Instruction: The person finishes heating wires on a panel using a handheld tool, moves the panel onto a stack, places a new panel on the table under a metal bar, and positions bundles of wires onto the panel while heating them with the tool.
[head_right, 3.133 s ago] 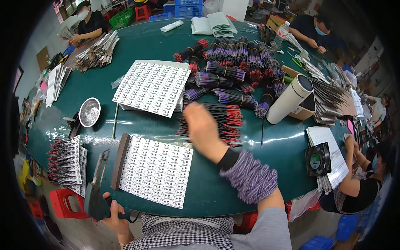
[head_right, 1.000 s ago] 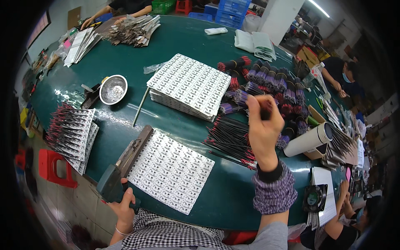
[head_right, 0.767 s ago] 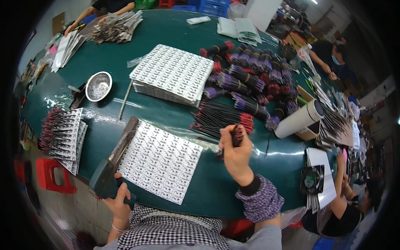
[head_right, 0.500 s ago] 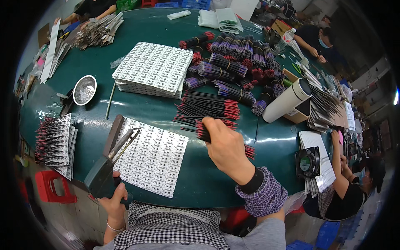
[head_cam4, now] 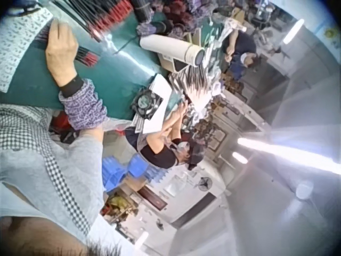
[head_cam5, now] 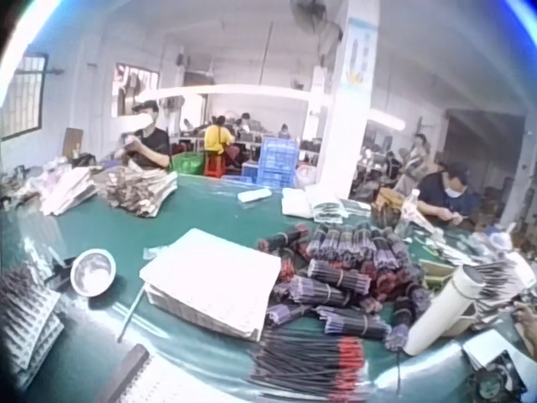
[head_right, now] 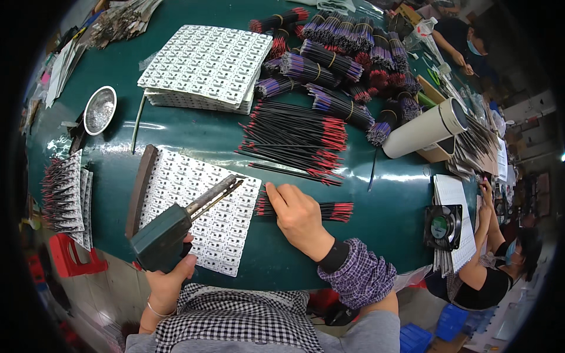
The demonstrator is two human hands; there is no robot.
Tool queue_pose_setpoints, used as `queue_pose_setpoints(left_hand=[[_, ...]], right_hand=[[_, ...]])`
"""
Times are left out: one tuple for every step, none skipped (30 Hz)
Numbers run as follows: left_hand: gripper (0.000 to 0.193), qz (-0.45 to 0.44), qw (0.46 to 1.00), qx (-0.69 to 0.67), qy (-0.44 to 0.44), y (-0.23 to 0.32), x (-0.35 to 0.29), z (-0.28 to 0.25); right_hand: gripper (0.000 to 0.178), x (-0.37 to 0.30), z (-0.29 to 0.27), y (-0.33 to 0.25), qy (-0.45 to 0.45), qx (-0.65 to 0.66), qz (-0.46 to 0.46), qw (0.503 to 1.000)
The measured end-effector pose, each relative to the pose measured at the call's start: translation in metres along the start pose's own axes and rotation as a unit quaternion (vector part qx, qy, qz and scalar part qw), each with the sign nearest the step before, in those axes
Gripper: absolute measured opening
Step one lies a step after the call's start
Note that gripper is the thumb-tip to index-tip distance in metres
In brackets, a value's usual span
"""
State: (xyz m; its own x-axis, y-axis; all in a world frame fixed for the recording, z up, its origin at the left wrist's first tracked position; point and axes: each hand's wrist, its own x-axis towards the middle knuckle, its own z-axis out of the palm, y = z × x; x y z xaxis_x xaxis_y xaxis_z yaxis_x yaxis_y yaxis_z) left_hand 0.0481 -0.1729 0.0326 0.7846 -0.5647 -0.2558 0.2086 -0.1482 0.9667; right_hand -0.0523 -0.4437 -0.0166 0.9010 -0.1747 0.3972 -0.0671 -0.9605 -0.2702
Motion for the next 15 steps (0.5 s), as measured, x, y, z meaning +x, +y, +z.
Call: queue_pose_setpoints(left_hand=[[0.053,-0.006,1.0,0.0,0.0,-0.002,0.002,0.001],[0.053,-0.018,1.0,0.017,-0.011,-0.004,0.003,0.001],[0.053,-0.03,0.999,0.033,-0.022,-0.004,0.005,0.002],[0.053,-0.037,0.999,0.033,-0.022,-0.002,0.007,0.005],[0.038,-0.051,0.998,0.039,-0.007,0.003,0.008,0.008],[0.027,-0.064,0.997,0.045,0.007,0.006,0.011,0.01],[0.027,-0.069,0.997,0.045,0.006,0.003,0.014,0.011],[0.026,-0.02,0.998,0.064,0.003,0.0,0.017,0.011],[0.026,0.029,0.996,0.083,0.001,-0.004,0.019,0.012],[0.026,0.024,0.996,0.082,0.001,-0.006,0.02,0.011],[0.025,0.04,0.993,0.112,-0.008,-0.009,0.02,0.01],[0.025,0.057,0.988,0.141,-0.017,-0.01,0.02,0.009],[0.025,0.053,0.988,0.141,-0.018,-0.011,0.021,0.01],[0.024,0.068,0.983,0.168,-0.029,-0.011,0.022,0.01],[0.023,0.084,0.976,0.196,-0.039,-0.011,0.023,0.01]], right_hand=[[0.039,0.001,0.002,0.0,0.013,0.001,-0.006,1.0],[0.039,0.003,0.004,0.001,0.025,0.002,-0.012,1.0],[0.039,0.004,0.004,0.001,0.02,0.004,-0.009,1.0],[0.04,0.006,0.004,0.001,0.019,0.005,-0.012,1.0],[0.041,0.007,0.004,0.001,0.017,0.006,-0.014,1.0],[0.041,0.008,0.005,0.001,0.013,0.008,-0.011,1.0],[0.05,0.009,0.005,0.002,0.015,0.02,-0.014,1.0],[0.058,0.009,0.005,0.002,0.017,0.033,-0.016,0.999],[0.058,0.01,0.004,0.002,0.013,0.035,-0.014,0.999],[0.058,0.01,0.003,0.002,0.01,0.036,-0.019,0.999],[0.058,0.011,0.003,0.003,0.008,0.036,-0.023,0.999],[0.058,0.01,0.003,0.003,0.004,0.038,-0.021,0.999],[0.058,0.01,0.003,0.003,0.003,0.034,-0.026,0.999],[0.058,0.01,0.003,0.003,0.002,0.03,-0.03,0.999],[0.058,0.01,0.002,0.003,0.0,0.031,-0.028,0.999]])
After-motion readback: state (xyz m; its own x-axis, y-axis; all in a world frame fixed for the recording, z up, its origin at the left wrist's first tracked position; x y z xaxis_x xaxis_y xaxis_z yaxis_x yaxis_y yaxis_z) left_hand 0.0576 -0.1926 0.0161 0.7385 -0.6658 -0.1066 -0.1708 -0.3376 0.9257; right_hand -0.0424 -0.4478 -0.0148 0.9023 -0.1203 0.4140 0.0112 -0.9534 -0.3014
